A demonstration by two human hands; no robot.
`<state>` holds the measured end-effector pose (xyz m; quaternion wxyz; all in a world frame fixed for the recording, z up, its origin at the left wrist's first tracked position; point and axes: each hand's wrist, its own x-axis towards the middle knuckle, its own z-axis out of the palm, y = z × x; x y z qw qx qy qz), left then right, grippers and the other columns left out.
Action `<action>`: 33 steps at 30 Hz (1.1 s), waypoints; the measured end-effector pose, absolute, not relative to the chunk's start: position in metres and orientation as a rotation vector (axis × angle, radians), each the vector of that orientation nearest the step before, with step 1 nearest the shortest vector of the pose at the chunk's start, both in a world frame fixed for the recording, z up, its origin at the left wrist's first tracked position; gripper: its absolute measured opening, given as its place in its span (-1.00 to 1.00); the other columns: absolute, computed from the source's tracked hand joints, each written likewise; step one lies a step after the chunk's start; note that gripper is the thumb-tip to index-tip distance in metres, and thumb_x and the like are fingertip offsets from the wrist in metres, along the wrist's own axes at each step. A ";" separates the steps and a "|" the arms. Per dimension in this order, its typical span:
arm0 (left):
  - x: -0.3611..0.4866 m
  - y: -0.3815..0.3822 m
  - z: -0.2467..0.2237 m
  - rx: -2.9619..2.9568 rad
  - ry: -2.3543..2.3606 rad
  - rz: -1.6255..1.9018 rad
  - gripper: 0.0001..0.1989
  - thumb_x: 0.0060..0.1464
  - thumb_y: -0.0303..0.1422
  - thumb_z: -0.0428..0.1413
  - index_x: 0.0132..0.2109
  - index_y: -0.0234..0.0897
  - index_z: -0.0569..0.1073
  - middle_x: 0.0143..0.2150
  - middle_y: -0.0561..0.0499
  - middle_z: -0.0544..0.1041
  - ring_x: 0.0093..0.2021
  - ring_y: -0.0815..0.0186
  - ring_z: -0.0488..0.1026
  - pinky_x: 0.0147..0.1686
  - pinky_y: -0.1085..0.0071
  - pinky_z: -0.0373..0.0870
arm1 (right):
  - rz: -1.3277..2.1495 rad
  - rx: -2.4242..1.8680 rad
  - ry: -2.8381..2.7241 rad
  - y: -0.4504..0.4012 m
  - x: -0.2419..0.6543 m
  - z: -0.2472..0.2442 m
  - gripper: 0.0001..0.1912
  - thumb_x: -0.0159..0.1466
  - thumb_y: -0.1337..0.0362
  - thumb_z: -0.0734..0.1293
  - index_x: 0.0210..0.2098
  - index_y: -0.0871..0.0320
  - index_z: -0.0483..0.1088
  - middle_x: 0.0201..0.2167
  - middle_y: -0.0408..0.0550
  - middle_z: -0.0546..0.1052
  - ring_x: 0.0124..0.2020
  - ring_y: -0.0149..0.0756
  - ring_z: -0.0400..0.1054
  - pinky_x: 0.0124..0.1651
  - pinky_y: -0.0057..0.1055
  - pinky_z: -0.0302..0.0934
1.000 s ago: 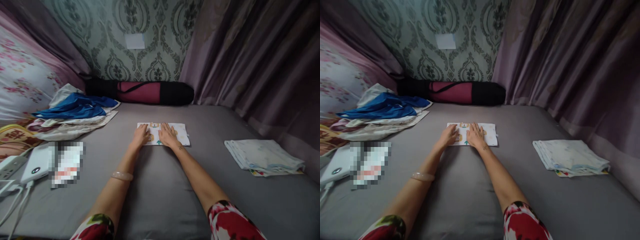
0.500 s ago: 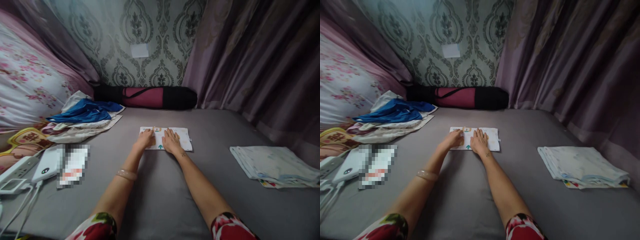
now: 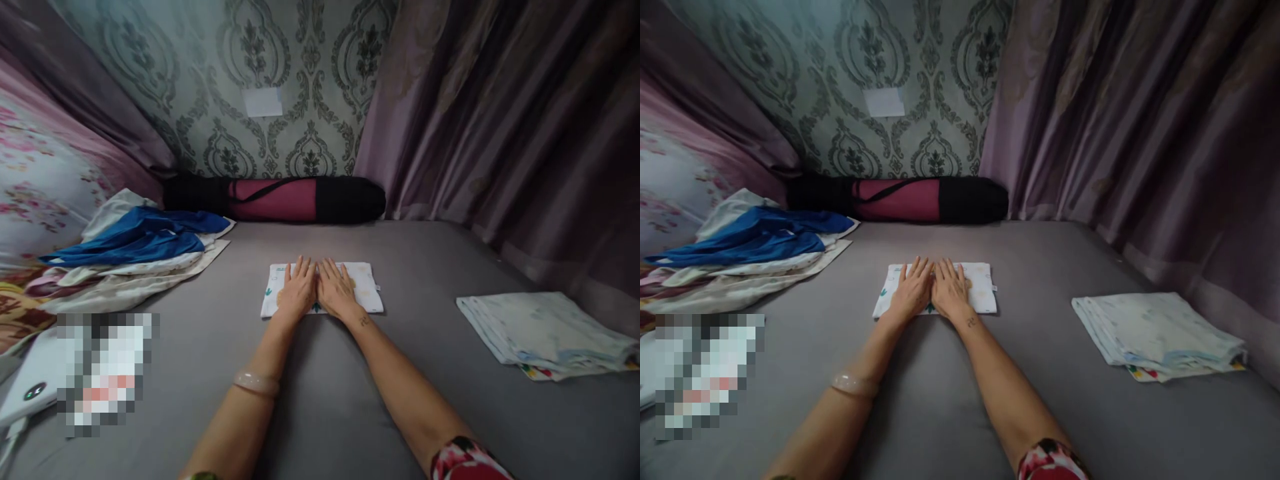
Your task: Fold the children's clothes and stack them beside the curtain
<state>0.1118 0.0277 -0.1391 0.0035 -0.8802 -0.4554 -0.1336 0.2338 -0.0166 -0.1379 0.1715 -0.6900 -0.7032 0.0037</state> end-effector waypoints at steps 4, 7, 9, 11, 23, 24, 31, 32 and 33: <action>0.110 0.033 -0.150 -2.823 -1.502 -0.270 -0.49 0.35 -0.30 -0.24 0.38 -0.30 0.13 0.41 -0.12 0.15 0.42 0.09 0.01 0.35 0.00 -0.02 | 0.071 -1.998 -2.001 -0.016 0.234 -0.146 -0.43 0.41 0.26 0.01 0.35 0.35 0.11 0.37 0.11 0.15 0.40 -0.12 -0.07 0.40 -0.04 -0.30; 0.109 0.034 -0.151 -2.834 -1.493 -0.257 -0.48 0.35 -0.30 -0.26 0.38 -0.32 0.12 0.42 -0.12 0.13 0.43 0.08 0.00 0.34 0.00 0.00 | 0.068 -2.006 -2.002 -0.016 0.234 -0.146 -0.43 0.41 0.25 0.01 0.35 0.34 0.11 0.38 0.08 0.14 0.41 -0.13 -0.08 0.41 -0.06 -0.30; 0.109 0.033 -0.149 -2.830 -1.480 -0.258 -0.48 0.35 -0.31 -0.25 0.37 -0.34 0.14 0.42 -0.13 0.13 0.42 0.08 0.00 0.35 0.00 -0.01 | 0.073 -2.012 -2.008 -0.017 0.234 -0.144 -0.43 0.41 0.25 0.01 0.35 0.34 0.10 0.38 0.08 0.14 0.41 -0.15 -0.09 0.41 -0.07 -0.31; 0.109 0.032 -0.145 -2.786 -1.468 -0.316 -0.49 0.35 -0.31 -0.24 0.36 -0.33 0.17 0.42 -0.14 0.14 0.43 0.09 -0.01 0.36 -0.01 -0.04 | 0.055 -2.022 -1.992 -0.017 0.236 -0.142 -0.43 0.41 0.25 0.01 0.35 0.33 0.11 0.38 0.09 0.13 0.41 -0.14 -0.11 0.41 -0.08 -0.32; 0.107 0.033 -0.153 -2.741 -1.572 -0.265 -0.46 0.36 -0.20 -0.26 0.37 -0.32 0.16 0.42 -0.16 0.13 0.42 0.07 0.02 0.33 -0.06 0.00 | 0.026 -2.125 -1.890 -0.017 0.240 -0.145 -0.42 0.43 0.22 0.01 0.34 0.40 0.11 0.38 0.18 0.12 0.41 -0.09 -0.11 0.40 -0.09 -0.32; 0.107 0.032 -0.151 -2.727 -1.568 -0.285 -0.46 0.36 -0.21 -0.25 0.36 -0.32 0.17 0.41 -0.17 0.14 0.42 0.07 0.03 0.33 -0.05 0.00 | 0.027 -2.125 -1.887 -0.017 0.241 -0.144 -0.43 0.43 0.22 0.01 0.34 0.40 0.12 0.38 0.18 0.12 0.41 -0.09 -0.11 0.40 -0.09 -0.31; 0.101 0.035 -0.152 -2.624 -1.684 -0.309 -0.45 0.36 -0.22 -0.28 0.37 -0.37 0.14 0.40 -0.21 0.15 0.41 0.05 0.03 0.33 -0.07 -0.04 | -0.004 -2.195 -1.791 -0.017 0.246 -0.145 -0.41 0.42 0.22 0.02 0.35 0.41 0.07 0.39 0.20 0.07 0.42 -0.08 -0.14 0.40 -0.05 -0.33; 0.101 0.036 -0.153 -2.640 -1.698 -0.279 -0.44 0.36 -0.22 -0.27 0.38 -0.38 0.12 0.41 -0.22 0.14 0.41 0.04 0.03 0.33 -0.08 -0.03 | 0.012 -2.207 -1.790 -0.017 0.246 -0.146 -0.41 0.42 0.22 0.02 0.36 0.41 0.07 0.39 0.20 0.07 0.42 -0.08 -0.14 0.40 -0.05 -0.32; 0.100 0.036 -0.154 -2.652 -1.708 -0.261 -0.43 0.35 -0.21 -0.27 0.39 -0.39 0.10 0.41 -0.23 0.13 0.41 0.04 0.03 0.33 -0.08 -0.03 | 0.021 -2.213 -1.791 -0.018 0.247 -0.146 -0.41 0.42 0.22 0.01 0.36 0.40 0.06 0.40 0.20 0.07 0.42 -0.08 -0.15 0.40 -0.04 -0.32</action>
